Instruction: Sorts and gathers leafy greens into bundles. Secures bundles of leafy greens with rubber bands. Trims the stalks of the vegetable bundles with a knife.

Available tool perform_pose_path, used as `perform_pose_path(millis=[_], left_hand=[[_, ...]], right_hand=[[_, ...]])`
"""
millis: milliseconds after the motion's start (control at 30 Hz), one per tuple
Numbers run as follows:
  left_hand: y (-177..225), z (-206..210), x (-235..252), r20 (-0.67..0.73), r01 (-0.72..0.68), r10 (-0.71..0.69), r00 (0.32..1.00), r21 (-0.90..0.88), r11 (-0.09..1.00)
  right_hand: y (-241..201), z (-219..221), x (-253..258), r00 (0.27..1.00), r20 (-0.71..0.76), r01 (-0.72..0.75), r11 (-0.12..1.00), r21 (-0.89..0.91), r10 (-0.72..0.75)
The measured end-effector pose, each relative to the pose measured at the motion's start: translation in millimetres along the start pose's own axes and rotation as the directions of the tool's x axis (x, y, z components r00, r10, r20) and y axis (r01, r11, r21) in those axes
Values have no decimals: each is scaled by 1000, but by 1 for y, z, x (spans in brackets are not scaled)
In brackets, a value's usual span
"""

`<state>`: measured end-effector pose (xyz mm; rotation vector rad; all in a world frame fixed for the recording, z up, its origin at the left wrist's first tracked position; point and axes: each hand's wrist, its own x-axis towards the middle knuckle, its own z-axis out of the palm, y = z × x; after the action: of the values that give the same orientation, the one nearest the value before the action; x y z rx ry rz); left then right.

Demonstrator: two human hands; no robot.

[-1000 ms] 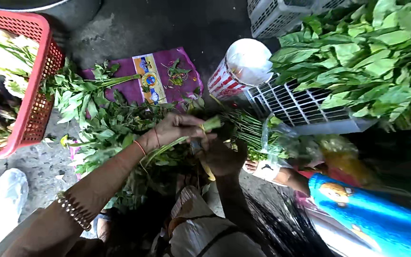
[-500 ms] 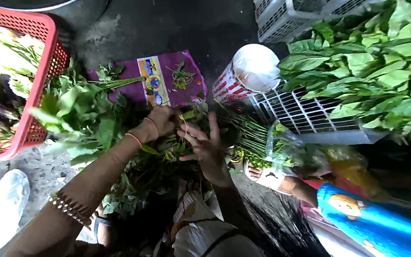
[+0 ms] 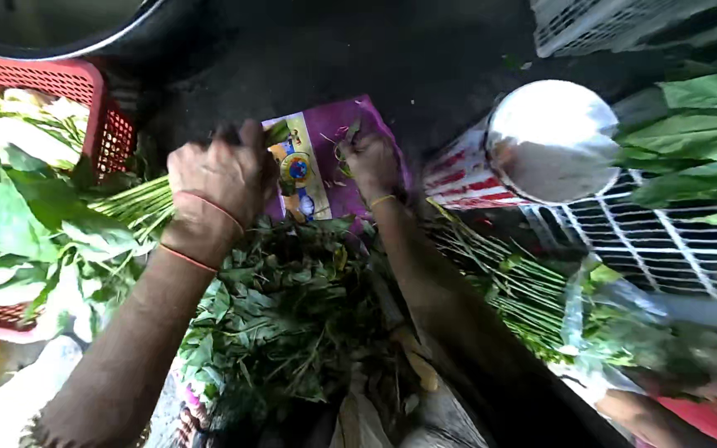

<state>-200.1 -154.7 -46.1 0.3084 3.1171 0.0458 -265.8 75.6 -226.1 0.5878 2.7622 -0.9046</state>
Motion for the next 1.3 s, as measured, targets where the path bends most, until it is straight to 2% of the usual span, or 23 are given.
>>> perform_pose_path(millis=[67,167,200,267,333,400,467,533,600,667,733,800,867,967,1033,1100,1133,1200,1267,1300], left_hand=[[0,26,12,-57,-147,147,988,9,989],[-11,77,30,71,-220,220,973,-7,976],[-16,96,34,115,-204,201,973,14,979],[-19,129,41,263,-93,76,962,54,994],[-16,149,44,416,17,-63,907,112,994],[-11,164,33,414,55,-98,905,114,992],[-12,170,18,307,1,-23,952,71,998],[-12,169,-3,148,-86,87,985,-12,996],[-9,160,-24,55,-146,154,987,-125,981],[-6,150,-38,147,-99,142,979,-262,960],[-5,148,-46,344,18,104,933,-333,943],[-3,154,-50,505,135,51,862,-325,936],[4,162,-57,579,204,-12,815,-268,942],[22,157,-64,583,156,-13,813,-197,968],[33,144,-67,619,77,99,779,-252,965],[41,135,-72,559,-52,264,787,-365,930],[48,121,-71,563,-91,318,763,-394,915],[64,75,-58,701,-111,332,631,-342,933],[55,79,-59,483,-156,391,783,-456,876],[48,76,-56,429,-158,383,818,-473,867]], right_hand=[[-3,11,14,999,-3,-48,996,-70,48],[-3,22,24,998,-1,-61,998,-36,61],[-2,22,23,999,-6,-42,999,13,43],[1,19,20,1000,-22,-18,993,117,20],[8,13,14,999,-52,19,968,252,-6],[16,1,2,993,-87,105,950,295,-83],[16,-22,-18,968,-135,240,937,252,-211],[23,-44,-44,882,-236,454,870,193,-408],[30,-74,-79,839,-225,535,826,176,-495],[34,-95,-107,865,-207,488,863,134,-457],[44,-109,-133,865,-183,484,873,63,-467],[65,-111,-161,867,-165,481,876,25,-471],[89,-102,-187,899,-136,416,909,-28,-416],[122,-82,-213,973,63,229,950,-215,-220],[139,-69,-228,985,83,167,947,-276,-149],[134,-64,-245,983,0,177,948,-266,-183],[126,-63,-254,968,-39,230,942,-245,-247],[108,-60,-270,919,-47,375,904,-204,-392],[91,-52,-279,861,24,504,849,-158,-507],[85,-43,-280,824,42,564,812,-148,-565]])
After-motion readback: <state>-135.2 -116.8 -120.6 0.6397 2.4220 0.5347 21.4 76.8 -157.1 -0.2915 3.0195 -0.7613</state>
